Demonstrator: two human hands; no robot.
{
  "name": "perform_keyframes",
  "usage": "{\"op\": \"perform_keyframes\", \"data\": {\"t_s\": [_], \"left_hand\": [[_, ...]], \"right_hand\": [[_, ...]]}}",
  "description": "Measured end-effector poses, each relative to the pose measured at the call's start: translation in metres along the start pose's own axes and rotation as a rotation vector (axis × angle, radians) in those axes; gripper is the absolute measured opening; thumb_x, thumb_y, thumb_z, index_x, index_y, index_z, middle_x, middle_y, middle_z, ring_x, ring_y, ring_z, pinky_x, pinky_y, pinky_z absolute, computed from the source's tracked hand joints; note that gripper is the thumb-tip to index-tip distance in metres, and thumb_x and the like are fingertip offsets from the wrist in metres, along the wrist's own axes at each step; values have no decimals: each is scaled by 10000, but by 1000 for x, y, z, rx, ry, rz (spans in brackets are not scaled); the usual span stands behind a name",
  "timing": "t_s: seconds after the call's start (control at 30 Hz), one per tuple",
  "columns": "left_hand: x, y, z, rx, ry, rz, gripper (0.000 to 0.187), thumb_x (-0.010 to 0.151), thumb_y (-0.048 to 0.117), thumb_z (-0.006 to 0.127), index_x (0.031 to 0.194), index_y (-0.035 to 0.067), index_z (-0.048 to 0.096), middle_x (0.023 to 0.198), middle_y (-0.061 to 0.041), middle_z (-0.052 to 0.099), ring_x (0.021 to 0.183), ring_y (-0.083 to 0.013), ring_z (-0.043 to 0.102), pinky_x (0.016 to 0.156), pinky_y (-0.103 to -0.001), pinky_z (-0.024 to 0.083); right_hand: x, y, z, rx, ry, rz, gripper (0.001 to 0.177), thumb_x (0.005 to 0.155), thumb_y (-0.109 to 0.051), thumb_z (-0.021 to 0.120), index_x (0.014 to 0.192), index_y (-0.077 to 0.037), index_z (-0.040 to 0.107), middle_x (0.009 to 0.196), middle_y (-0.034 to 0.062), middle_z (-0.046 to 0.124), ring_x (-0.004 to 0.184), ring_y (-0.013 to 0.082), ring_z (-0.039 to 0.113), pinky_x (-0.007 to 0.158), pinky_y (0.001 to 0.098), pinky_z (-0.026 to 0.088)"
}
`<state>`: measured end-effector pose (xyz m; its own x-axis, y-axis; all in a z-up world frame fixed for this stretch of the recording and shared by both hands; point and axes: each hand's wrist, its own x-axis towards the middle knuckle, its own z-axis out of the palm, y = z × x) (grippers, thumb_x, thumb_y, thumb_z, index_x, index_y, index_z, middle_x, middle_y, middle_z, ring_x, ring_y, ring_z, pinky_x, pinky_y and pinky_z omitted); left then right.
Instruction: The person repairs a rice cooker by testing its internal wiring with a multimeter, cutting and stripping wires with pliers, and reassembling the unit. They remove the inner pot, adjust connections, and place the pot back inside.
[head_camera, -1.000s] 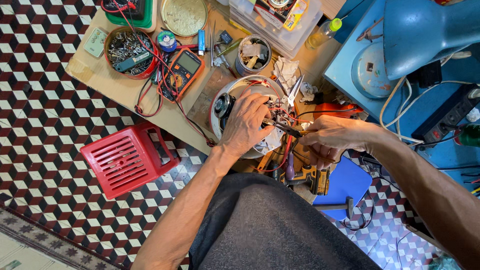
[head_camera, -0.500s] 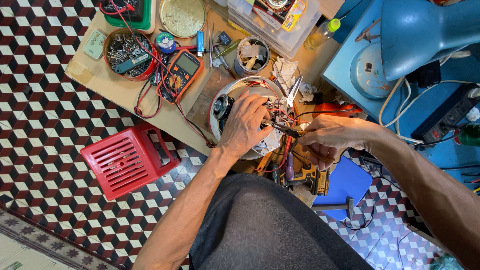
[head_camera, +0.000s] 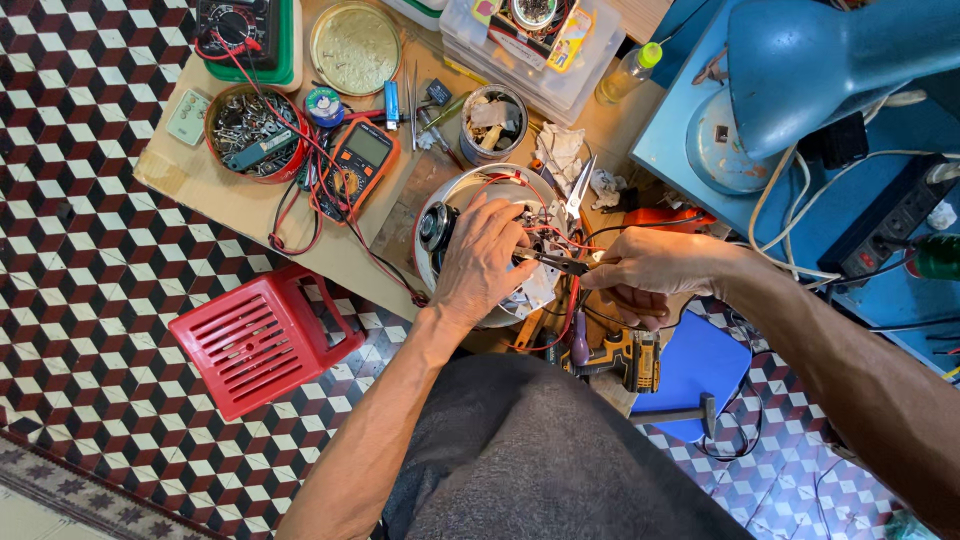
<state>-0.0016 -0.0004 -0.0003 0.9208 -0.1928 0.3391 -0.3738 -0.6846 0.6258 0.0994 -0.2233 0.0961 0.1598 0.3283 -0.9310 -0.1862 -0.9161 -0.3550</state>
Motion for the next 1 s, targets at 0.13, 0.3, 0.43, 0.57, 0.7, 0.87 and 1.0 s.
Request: {"op": "perform_keyframes", "data": {"t_s": [0.13, 0.3, 0.43, 0.57, 0.7, 0.87, 1.0], "left_hand": [[1, -2, 3, 2, 2, -3, 336, 754, 222, 884, 920, 75, 632, 1309, -116, 613, 1338, -291, 503, 1250, -498, 317], [1, -1, 1, -13, -29, -6, 330, 761, 221, 872, 935, 61, 642, 1322, -132, 609, 1344, -307, 498, 1246, -509, 308], [0, -2, -8, -33, -78, 11, 318, 774, 207, 859, 956, 52, 650, 1336, -143, 602, 1352, -320, 498, 1245, -525, 298], [3, -3, -10, -42, -103, 23, 283, 793, 174, 845, 962, 57, 650, 1336, -133, 605, 1348, -307, 514, 1261, -544, 284], [5, -1, -13, -40, -161, 8, 273, 792, 147, 835, 978, 52, 659, 1333, -137, 611, 1339, -313, 525, 1233, -563, 267], [7, 1, -17, -32, -189, 18, 259, 822, 157, 820, 999, 44, 669, 1315, -145, 618, 1304, -311, 550, 1229, -568, 271], [8, 2, -20, -26, -201, -1, 250, 822, 158, 814, 989, 49, 663, 1323, -150, 621, 1311, -326, 546, 1211, -545, 308]], "right_hand": [[1, 6, 2, 11, -5, -30, 568, 1016, -369, 552, 672, 56, 704, 507, 162, 682, 398, 207, 621, 395, 337, 506], [-1, 11, 2, 1, 19, 24, 479, 995, -384, 556, 788, 11, 730, 641, 125, 762, 506, 187, 724, 480, 323, 603], [-18, 26, 21, 65, 243, -7, 481, 1013, -428, 581, 811, -20, 737, 635, 111, 732, 518, 179, 654, 479, 333, 517], [-17, 46, 64, 419, 332, -144, 483, 989, -391, 560, 800, 20, 728, 594, 108, 706, 497, 179, 657, 458, 315, 494], [1, 51, 114, 661, 363, -164, 427, 996, -395, 532, 889, -13, 689, 675, 86, 733, 553, 146, 686, 479, 290, 482], [27, 42, 147, 796, 522, -244, 416, 1015, -361, 529, 898, 14, 668, 735, 126, 726, 571, 163, 679, 535, 289, 560], [36, 47, 154, 877, 388, -343, 442, 1026, -356, 512, 907, 39, 671, 789, 107, 767, 638, 156, 707, 564, 301, 557]]}}
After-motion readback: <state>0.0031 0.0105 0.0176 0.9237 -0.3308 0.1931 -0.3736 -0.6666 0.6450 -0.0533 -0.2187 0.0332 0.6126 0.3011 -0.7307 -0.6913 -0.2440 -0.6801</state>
